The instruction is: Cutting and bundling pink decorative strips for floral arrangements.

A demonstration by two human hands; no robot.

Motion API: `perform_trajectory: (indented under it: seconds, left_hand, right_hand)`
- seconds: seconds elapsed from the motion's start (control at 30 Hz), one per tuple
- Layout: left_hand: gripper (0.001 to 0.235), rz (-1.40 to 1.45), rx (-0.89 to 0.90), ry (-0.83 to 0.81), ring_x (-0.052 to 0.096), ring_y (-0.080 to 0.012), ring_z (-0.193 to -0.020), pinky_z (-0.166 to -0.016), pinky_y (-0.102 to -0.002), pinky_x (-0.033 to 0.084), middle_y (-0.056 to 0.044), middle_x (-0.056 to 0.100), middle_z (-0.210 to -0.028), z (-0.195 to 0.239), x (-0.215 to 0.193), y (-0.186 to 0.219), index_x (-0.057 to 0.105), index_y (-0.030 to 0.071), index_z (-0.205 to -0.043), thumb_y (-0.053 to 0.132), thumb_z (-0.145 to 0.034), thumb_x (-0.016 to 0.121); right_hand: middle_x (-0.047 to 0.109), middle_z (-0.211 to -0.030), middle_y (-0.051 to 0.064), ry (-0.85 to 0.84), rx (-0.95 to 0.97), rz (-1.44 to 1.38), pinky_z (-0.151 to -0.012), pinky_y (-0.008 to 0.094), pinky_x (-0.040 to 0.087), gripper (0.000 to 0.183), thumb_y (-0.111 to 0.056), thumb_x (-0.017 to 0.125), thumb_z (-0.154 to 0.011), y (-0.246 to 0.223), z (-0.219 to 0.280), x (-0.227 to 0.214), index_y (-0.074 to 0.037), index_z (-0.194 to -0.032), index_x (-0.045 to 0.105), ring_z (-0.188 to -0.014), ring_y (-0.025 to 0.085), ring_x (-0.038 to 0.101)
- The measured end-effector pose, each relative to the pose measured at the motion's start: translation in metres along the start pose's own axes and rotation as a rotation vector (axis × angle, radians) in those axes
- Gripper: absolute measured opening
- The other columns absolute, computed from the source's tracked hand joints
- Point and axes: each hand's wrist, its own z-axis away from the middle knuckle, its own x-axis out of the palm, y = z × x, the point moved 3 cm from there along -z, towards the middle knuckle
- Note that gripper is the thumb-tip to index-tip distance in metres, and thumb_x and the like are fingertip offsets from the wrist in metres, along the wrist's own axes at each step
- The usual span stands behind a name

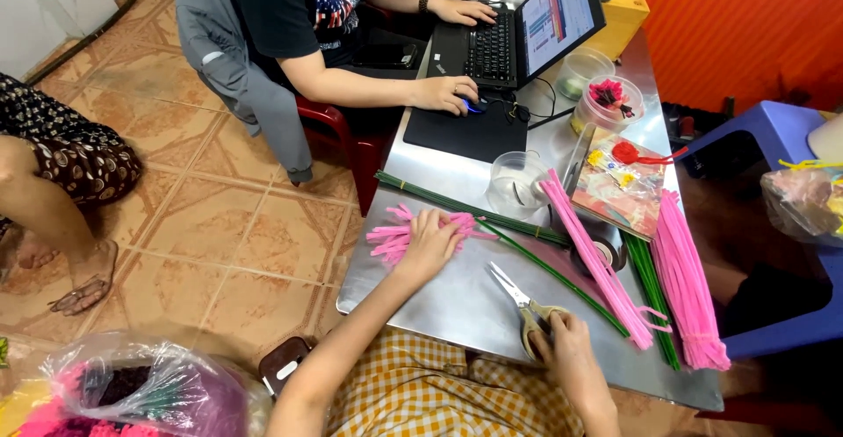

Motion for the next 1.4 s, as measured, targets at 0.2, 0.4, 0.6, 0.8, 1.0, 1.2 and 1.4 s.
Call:
perform_trajectory:
  seconds: [0.2,0.4,0.6,0.8,1.0,1.2,1.4]
  left_hand:
    - [0.091,-0.107,0.187,0.029,0.046,-0.0437,-0.173,-0.139,-0.071,0.035,-0.025,0.052,-0.192,0.013,-0.022,0.017,0.061,0.018,-0.191,0.076,-0.122,0.067]
    - [0.099,-0.514,0.180,0.186,0.065,-0.0413,-0.146,-0.130,-0.064,0.046,-0.023,0.072,-0.158,0.017,-0.008,-0.013,0.067,0.007,-0.178,0.085,-0.117,0.073]
    - [0.085,-0.696,0.297,0.305,0.069,-0.0312,-0.113,-0.116,-0.062,0.051,-0.007,0.073,-0.129,0.026,-0.006,0.005,0.076,0.019,-0.164,0.078,-0.105,0.088]
    - [0.099,-0.324,0.305,0.206,0.061,-0.0417,-0.154,-0.116,-0.064,0.041,-0.026,0.066,-0.172,0.032,-0.013,0.003,0.066,0.015,-0.181,0.090,-0.118,0.053]
    - [0.058,-0.372,0.446,0.494,0.069,-0.0277,-0.143,-0.107,-0.053,0.034,-0.008,0.072,-0.159,0.044,-0.004,0.017,0.077,0.025,-0.159,0.066,-0.119,0.070]
    - [0.041,-0.414,0.461,0.537,0.067,-0.0272,-0.138,-0.107,-0.053,0.034,-0.004,0.072,-0.156,0.048,-0.003,0.014,0.081,0.028,-0.146,0.058,-0.119,0.072]
    - [0.034,-0.408,0.449,0.631,0.064,-0.0258,-0.137,-0.112,-0.052,0.031,0.000,0.072,-0.153,0.052,-0.016,0.023,0.081,0.032,-0.141,0.052,-0.115,0.074]
  right_hand:
    - [0.076,-0.155,0.020,-0.059,0.017,0.073,-0.129,0.055,0.058,0.055,-0.044,0.083,-0.118,0.002,-0.014,-0.016,-0.001,-0.151,0.074,-0.149,0.044,0.069]
    - [0.077,-0.160,0.016,-0.024,-0.085,0.085,-0.130,0.053,0.057,0.066,-0.045,0.085,-0.116,0.009,-0.018,-0.015,-0.002,-0.164,0.070,-0.151,0.041,0.068]
    - [0.076,-0.148,0.019,0.040,-0.199,0.034,-0.129,0.056,0.058,0.055,-0.040,0.083,-0.118,-0.001,-0.024,-0.024,0.001,-0.154,0.077,-0.140,0.042,0.074]
    - [0.085,-0.139,0.014,0.155,-0.308,-0.080,-0.121,0.053,0.063,0.037,-0.031,0.082,-0.121,-0.011,-0.038,-0.064,-0.006,-0.148,0.083,-0.136,0.035,0.080]
    - [0.079,-0.142,0.010,0.581,-0.063,0.350,-0.110,0.048,0.066,0.047,-0.036,0.091,-0.116,0.033,-0.088,-0.051,-0.013,-0.157,0.084,-0.130,0.033,0.078]
    - [0.080,-0.121,0.000,0.603,0.022,0.534,-0.095,0.042,0.062,0.014,-0.033,0.086,-0.115,0.058,-0.109,-0.025,-0.022,-0.124,0.086,-0.111,0.024,0.080]
    - [0.075,-0.104,0.002,0.543,0.092,0.381,-0.092,0.047,0.067,0.017,-0.033,0.085,-0.114,0.055,-0.104,-0.029,-0.021,-0.117,0.074,-0.103,0.030,0.084]
